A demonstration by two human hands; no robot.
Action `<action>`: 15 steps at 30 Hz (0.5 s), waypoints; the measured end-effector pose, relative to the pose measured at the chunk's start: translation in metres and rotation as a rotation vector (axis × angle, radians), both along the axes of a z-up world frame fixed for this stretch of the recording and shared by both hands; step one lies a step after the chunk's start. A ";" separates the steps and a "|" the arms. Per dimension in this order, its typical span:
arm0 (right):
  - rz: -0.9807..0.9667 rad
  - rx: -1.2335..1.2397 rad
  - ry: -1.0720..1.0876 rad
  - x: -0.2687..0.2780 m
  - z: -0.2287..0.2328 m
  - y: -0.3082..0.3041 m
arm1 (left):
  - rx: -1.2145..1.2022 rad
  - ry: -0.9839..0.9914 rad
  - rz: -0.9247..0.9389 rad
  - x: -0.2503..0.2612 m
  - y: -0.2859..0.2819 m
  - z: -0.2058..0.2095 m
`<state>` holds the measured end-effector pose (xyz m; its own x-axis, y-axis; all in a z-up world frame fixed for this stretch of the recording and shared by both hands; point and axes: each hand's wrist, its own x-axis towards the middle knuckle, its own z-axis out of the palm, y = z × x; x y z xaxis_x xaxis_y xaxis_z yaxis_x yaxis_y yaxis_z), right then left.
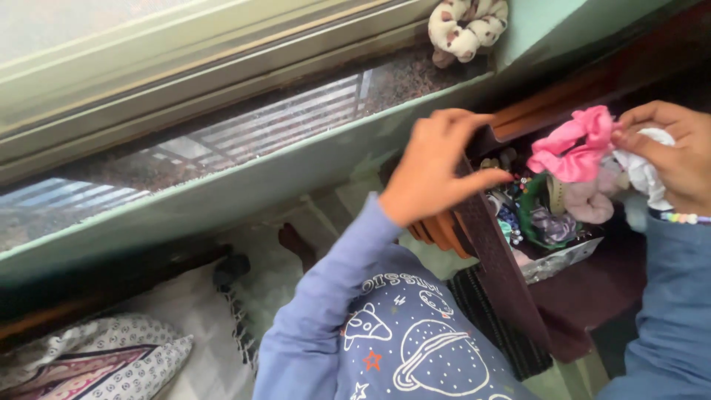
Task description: Organize hair scrunchies, clips, and accessories by arranging them on a windowsill and in a storage bin.
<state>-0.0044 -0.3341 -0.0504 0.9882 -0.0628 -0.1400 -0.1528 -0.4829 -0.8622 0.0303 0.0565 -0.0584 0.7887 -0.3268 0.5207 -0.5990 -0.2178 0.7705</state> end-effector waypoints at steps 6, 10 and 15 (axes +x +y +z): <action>0.034 0.274 -0.079 -0.003 0.019 0.061 | -0.170 0.269 -0.258 0.010 -0.086 -0.047; -0.017 0.309 -0.138 0.011 0.017 0.088 | -0.296 0.420 -0.046 0.030 -0.072 -0.063; 0.021 0.027 -0.276 0.054 -0.005 0.143 | -0.262 0.259 0.231 0.067 -0.009 -0.044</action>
